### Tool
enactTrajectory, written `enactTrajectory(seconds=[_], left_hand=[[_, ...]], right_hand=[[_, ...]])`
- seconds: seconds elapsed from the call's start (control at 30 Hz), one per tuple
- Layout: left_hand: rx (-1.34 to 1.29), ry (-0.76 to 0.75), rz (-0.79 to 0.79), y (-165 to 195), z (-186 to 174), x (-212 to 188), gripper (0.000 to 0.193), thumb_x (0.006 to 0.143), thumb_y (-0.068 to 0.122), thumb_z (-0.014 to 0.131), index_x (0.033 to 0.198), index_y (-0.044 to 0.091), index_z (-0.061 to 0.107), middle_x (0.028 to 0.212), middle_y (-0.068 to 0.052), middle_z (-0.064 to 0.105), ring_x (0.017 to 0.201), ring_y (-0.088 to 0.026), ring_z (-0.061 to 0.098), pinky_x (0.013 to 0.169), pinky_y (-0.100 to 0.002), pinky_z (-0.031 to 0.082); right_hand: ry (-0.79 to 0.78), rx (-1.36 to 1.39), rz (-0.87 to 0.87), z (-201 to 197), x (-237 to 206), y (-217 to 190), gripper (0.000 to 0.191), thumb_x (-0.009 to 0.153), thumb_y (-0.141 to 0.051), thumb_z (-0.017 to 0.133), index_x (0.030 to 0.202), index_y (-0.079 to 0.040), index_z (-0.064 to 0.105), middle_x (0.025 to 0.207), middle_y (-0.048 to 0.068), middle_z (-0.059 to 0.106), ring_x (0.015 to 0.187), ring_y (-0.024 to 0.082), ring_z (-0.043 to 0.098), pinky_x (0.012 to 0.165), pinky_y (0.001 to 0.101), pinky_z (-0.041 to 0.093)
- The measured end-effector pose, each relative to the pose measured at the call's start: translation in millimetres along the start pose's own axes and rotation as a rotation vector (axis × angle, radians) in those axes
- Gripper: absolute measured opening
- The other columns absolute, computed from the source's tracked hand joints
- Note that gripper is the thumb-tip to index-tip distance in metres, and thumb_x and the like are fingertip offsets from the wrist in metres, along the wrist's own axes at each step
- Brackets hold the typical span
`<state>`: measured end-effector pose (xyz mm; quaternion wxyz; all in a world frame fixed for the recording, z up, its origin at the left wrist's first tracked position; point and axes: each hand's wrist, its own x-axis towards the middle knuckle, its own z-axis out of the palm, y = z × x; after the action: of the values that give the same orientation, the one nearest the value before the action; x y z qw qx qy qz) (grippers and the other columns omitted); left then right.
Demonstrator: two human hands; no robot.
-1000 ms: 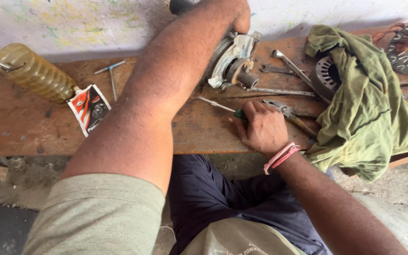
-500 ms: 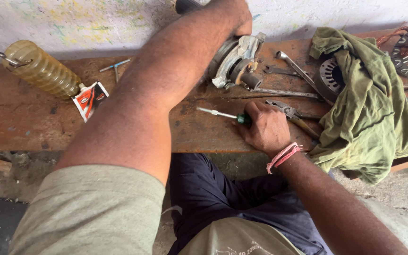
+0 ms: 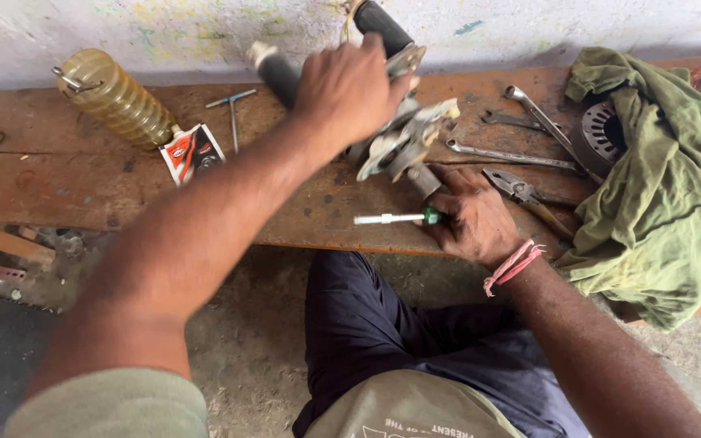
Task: The person uses a screwdriver to loosen and remove screws from a motor housing on a wooden workbench. They then apply liquid from a small bottle and wipe the motor with a cloth, repeating the process of loosening screws and wiping.
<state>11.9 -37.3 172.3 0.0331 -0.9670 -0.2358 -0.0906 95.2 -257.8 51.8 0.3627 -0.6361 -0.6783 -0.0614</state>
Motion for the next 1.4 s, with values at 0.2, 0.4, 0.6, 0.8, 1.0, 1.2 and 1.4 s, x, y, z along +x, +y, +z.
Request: enactTrajectory(seconds=[0.2,0.4,0.6,0.8,1.0,1.2,1.4], left_hand=[[-0.158,0.285,-0.074,-13,19,-55,0.063,0.103,0.049,0.065,0.128,-0.008,0.054,0.079,-0.009,0.069,0.057,-0.019,0.066,0.052,-0.037,0.058],[-0.338,0.661,-0.083,-31,56,-92,0.051,0.106,0.042,0.070,0.133,0.002,0.055,0.099,-0.015,0.076,0.077,-0.022,0.076,0.067,-0.036,0.065],[-0.651,0.707,-0.258,-34,97,-97,0.047,0.102,0.036,0.071,0.129,0.002,0.054,0.091,-0.013,0.077,0.074,-0.022,0.078,0.063,-0.034,0.066],[-0.982,0.949,-0.106,-20,131,-62,0.045,0.108,0.030,0.071,0.134,0.001,0.050,0.100,-0.016,0.073,0.090,-0.025,0.072,0.077,-0.038,0.059],[-0.861,0.647,-0.317,-13,118,-56,0.063,0.102,0.039,0.067,0.146,0.003,0.040,0.101,-0.017,0.073,0.095,-0.024,0.074,0.081,-0.040,0.059],[-0.211,0.967,0.072,-26,83,-39,0.078,0.092,0.041,0.073,0.150,0.004,0.036,0.137,-0.032,0.052,0.130,-0.042,0.050,0.116,-0.058,0.035],[-0.359,0.561,0.396,-56,72,12,0.037,0.098,0.024,0.080,0.128,0.010,0.063,0.125,-0.011,0.067,0.128,-0.030,0.060,0.127,-0.058,0.028]], right_hand=[[-0.174,0.216,0.060,9,2,7,0.018,0.071,-0.017,0.085,0.070,-0.005,0.071,0.111,0.015,0.071,0.090,0.034,0.069,0.079,0.0467,0.053],[-0.069,0.357,0.083,19,2,8,0.017,0.079,-0.013,0.084,0.084,0.000,0.074,0.118,0.021,0.068,0.096,0.035,0.070,0.076,0.0422,0.057],[0.040,0.330,0.017,19,1,9,0.026,0.081,-0.007,0.077,0.105,0.003,0.074,0.125,0.022,0.064,0.106,0.036,0.070,0.084,0.0434,0.058],[0.241,0.147,0.059,11,0,4,0.025,0.088,-0.012,0.080,0.107,0.001,0.071,0.131,0.022,0.060,0.110,0.040,0.068,0.086,0.0444,0.058],[0.297,0.061,0.174,8,3,-3,0.023,0.088,-0.014,0.079,0.102,0.003,0.071,0.137,0.022,0.060,0.108,0.040,0.069,0.085,0.0447,0.058],[0.279,-0.001,0.228,9,-3,-5,0.026,0.090,-0.015,0.077,0.108,0.003,0.074,0.130,0.020,0.065,0.101,0.039,0.070,0.082,0.0451,0.057],[0.320,-0.092,0.200,16,-10,2,0.027,0.093,-0.020,0.077,0.105,0.003,0.072,0.125,0.021,0.066,0.098,0.036,0.070,0.078,0.0447,0.059]])
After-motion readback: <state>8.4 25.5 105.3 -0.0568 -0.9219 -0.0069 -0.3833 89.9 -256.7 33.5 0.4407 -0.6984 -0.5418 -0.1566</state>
